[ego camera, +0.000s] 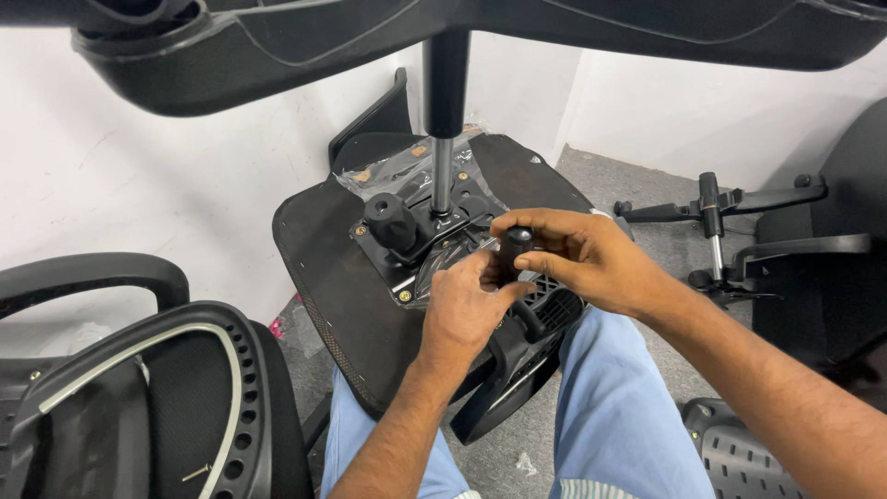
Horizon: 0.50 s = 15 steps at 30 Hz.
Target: The person assembles an office chair by attaching the seat base to the gas lift and then securing the seat pan to the base using screws. The person removes protective plastic from the wheels and aligns components before fastening them together.
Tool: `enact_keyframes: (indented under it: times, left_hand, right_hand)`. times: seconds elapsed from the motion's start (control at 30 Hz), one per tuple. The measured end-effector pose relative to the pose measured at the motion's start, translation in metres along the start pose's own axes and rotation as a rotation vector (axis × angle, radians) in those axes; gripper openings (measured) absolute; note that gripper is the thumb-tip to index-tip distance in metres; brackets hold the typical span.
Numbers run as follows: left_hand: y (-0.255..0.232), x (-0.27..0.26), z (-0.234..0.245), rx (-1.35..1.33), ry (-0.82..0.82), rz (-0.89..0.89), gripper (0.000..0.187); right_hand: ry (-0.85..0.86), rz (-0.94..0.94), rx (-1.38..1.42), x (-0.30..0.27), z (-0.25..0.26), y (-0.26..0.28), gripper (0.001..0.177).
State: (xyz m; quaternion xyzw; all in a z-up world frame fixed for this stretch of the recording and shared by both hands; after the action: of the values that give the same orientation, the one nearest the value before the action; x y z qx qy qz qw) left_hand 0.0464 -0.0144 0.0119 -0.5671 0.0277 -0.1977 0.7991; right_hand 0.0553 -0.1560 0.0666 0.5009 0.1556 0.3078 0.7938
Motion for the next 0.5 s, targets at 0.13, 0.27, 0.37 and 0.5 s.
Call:
enact_keyframes:
  times: [0.13,0.27,0.37,0.5]
  left_hand:
    - [-0.001,-0.001,-0.004,0.011,-0.005,0.035,0.024]
    - [-0.001,-0.002,-0.005,-0.019,0.007,-0.012,0.021]
    - [0.0,-0.002,-0.003,-0.023,0.024,-0.029,0.021]
    - [0.004,0.0,-0.003,0.002,0.077,0.001,0.018]
  right_hand:
    - [-0.065,-0.031,-0.048,0.0,0.002,-0.002,0.043]
    - [-0.149,-0.073,-0.094,-0.004,-0.003,-0.002,0.044]
    - [-0.178,-0.058,-0.11,-0.007,-0.008,0.002,0.043]
    - [-0.241,-0.069,-0.157,-0.012,-0.014,0.007,0.042]
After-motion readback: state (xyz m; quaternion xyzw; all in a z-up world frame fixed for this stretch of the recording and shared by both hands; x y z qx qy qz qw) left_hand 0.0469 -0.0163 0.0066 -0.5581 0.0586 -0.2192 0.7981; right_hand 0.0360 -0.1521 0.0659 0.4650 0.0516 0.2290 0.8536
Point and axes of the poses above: each hand's wrist, its own x-axis towards the middle knuckle, its own z-axis out of the back of the hand, y = z × x, the point moved 6 cm from there along x, towards the middle knuckle, and after that the axes turned 14 degrees about y, right-handed, at the moved point
